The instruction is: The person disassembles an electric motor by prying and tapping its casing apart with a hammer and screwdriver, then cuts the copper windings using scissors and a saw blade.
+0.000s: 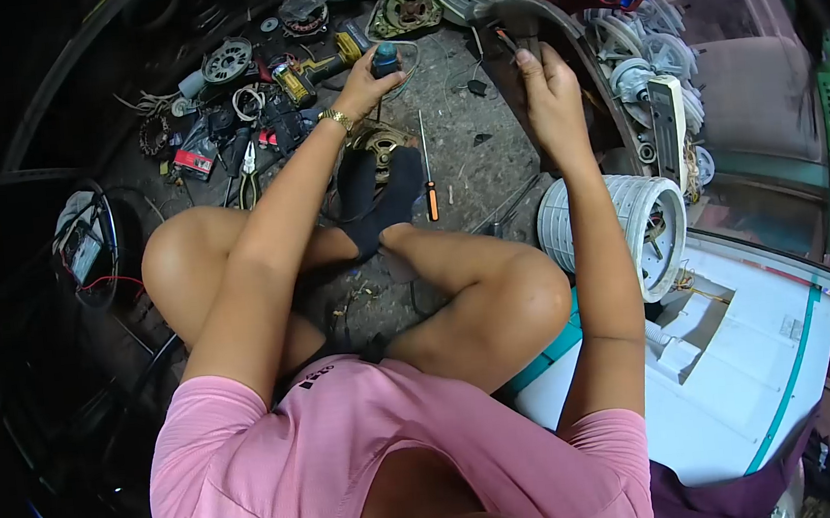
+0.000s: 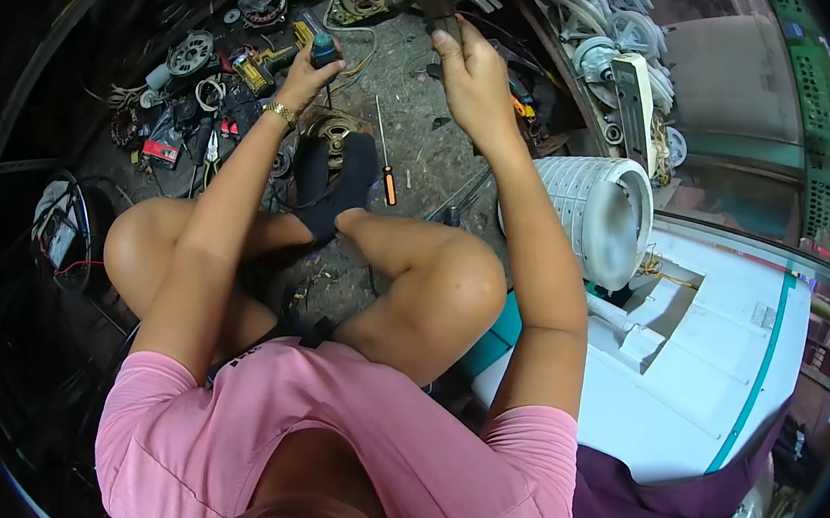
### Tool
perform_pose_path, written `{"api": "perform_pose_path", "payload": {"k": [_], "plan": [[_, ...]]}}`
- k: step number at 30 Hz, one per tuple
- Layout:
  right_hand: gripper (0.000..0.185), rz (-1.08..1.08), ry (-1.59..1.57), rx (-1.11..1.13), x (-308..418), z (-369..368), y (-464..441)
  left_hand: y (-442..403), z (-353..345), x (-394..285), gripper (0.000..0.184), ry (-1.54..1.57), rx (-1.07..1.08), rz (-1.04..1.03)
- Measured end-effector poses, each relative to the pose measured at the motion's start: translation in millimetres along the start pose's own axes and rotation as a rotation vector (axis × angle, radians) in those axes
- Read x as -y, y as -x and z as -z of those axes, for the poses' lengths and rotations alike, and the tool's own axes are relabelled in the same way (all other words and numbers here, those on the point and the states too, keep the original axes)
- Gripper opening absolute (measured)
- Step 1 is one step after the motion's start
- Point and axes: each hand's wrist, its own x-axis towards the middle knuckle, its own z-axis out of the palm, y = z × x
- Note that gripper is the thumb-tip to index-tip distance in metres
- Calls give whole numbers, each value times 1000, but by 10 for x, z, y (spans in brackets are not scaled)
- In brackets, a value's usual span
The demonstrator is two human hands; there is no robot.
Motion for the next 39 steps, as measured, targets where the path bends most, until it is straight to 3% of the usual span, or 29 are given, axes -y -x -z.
{"api": "perform_pose_path", "payload": {"k": [10, 13, 17, 20, 21, 24, 25, 27, 31, 33, 34, 36, 38, 39], "plan": [[35, -12, -22, 41, -48, -140, -3, -29, -52, 120, 43, -58, 58, -58], [34, -122, 99, 141, -13, -178, -49, -16, -82, 128, 42, -27, 66, -58], [34, 41, 155, 128, -68, -363, -81, 3, -142, 135, 42, 26, 98, -41], [32, 22, 520, 327, 2, -485, -36, 21, -141, 177, 44, 36, 113, -6], [31, -24, 510, 369, 47, -497, -51, 39, -141, 201, 45, 47, 119, 13], [33, 168, 445, 284, 277, -273, -275, 20, -97, 250, 48, -65, 134, -99], [32, 420, 336, 143, 536, -80, -400, 39, -127, 257, 52, 32, 84, -35], [32, 651, 249, -23, 668, 24, -432, 36, -109, 252, 56, -58, 85, -30], [29, 640, 398, -154, 281, -208, -242, 58, -106, 286, 59, -113, 80, -74], [30, 357, 435, 24, -118, -507, -99, 12, -98, 258, 58, -32, 14, -56], [33, 12, 415, 211, -165, -664, 111, 89, -106, 229, 57, 29, -7, 9], [32, 184, 375, 148, -90, -429, -183, 20, -49, 278, 52, 10, -18, -62], [31, 282, 254, 56, 272, -232, -246, -1, -44, 347, 53, -95, 147, -100], [29, 440, 99, -53, 538, -127, -361, 103, -151, 257, 55, 6, 93, -1]]}}
